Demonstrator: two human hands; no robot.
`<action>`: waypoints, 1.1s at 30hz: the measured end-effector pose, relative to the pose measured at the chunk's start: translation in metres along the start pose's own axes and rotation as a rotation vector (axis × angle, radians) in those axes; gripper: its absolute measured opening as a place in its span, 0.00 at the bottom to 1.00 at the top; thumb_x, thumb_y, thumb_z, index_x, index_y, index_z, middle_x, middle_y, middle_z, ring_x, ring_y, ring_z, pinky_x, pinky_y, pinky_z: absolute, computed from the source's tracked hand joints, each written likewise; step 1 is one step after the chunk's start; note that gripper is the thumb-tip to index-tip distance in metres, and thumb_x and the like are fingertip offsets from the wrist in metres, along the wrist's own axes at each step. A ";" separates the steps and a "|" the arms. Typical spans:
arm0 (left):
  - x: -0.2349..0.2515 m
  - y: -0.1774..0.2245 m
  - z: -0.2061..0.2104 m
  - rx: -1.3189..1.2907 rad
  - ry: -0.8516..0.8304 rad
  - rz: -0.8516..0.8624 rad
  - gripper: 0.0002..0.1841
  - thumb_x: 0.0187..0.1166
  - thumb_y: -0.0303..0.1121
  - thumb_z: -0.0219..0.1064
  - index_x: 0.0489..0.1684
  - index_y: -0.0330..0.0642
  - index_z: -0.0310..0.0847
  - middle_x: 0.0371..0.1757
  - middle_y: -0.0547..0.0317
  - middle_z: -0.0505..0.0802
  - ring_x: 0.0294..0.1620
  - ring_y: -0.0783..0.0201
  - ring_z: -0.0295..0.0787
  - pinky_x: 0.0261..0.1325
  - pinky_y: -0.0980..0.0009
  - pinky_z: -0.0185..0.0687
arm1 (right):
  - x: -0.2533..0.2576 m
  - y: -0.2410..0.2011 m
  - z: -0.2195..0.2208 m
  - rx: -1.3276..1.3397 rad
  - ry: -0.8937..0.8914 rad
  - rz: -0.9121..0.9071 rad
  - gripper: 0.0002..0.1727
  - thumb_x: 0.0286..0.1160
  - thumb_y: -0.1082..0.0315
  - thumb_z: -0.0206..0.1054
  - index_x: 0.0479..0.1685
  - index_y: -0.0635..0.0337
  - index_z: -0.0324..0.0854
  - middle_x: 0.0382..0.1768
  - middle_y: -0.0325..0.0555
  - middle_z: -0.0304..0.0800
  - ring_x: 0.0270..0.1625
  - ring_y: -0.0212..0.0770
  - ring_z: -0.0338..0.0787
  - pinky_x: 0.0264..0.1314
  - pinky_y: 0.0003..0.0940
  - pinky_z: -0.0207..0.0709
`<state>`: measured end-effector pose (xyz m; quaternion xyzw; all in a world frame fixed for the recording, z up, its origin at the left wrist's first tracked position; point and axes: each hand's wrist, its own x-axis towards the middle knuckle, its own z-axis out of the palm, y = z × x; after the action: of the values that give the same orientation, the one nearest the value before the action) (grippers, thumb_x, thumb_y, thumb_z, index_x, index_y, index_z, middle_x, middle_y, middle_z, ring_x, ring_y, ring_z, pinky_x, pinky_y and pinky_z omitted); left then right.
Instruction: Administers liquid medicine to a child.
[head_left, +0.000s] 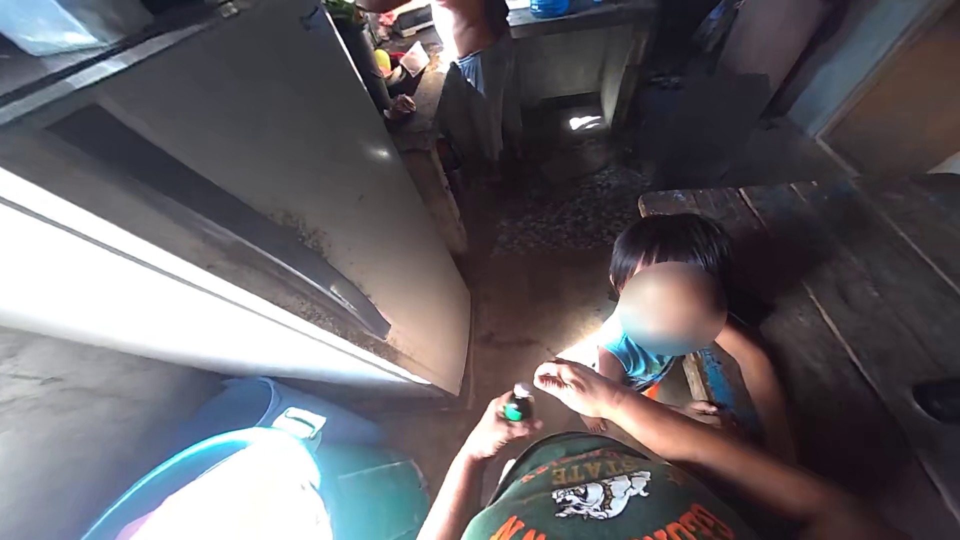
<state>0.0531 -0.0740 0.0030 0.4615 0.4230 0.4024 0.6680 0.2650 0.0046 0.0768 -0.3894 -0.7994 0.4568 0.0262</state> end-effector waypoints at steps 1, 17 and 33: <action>-0.007 -0.007 -0.004 -0.055 0.104 -0.013 0.17 0.61 0.25 0.78 0.48 0.35 0.81 0.34 0.61 0.94 0.32 0.68 0.91 0.40 0.70 0.90 | 0.000 0.016 0.011 0.053 -0.085 0.126 0.31 0.93 0.46 0.50 0.66 0.67 0.82 0.59 0.65 0.87 0.66 0.59 0.86 0.74 0.60 0.72; -0.017 -0.040 -0.001 0.128 0.082 -0.045 0.07 0.74 0.22 0.64 0.45 0.32 0.84 0.37 0.67 0.93 0.40 0.80 0.89 0.54 0.76 0.86 | -0.037 -0.015 0.011 0.181 -0.049 -0.179 0.11 0.84 0.71 0.63 0.45 0.74 0.78 0.36 0.58 0.82 0.40 0.46 0.82 0.48 0.41 0.75; -0.010 -0.012 0.038 0.480 0.188 -0.298 0.13 0.88 0.30 0.58 0.44 0.30 0.87 0.39 0.48 0.93 0.43 0.61 0.89 0.56 0.57 0.83 | -0.027 -0.027 0.037 -0.334 -0.044 0.288 0.44 0.90 0.35 0.41 0.39 0.73 0.83 0.44 0.67 0.89 0.56 0.64 0.90 0.56 0.63 0.78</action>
<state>0.0872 -0.0969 0.0021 0.4997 0.6290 0.2293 0.5496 0.2527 -0.0465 0.0836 -0.4885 -0.8004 0.3256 -0.1214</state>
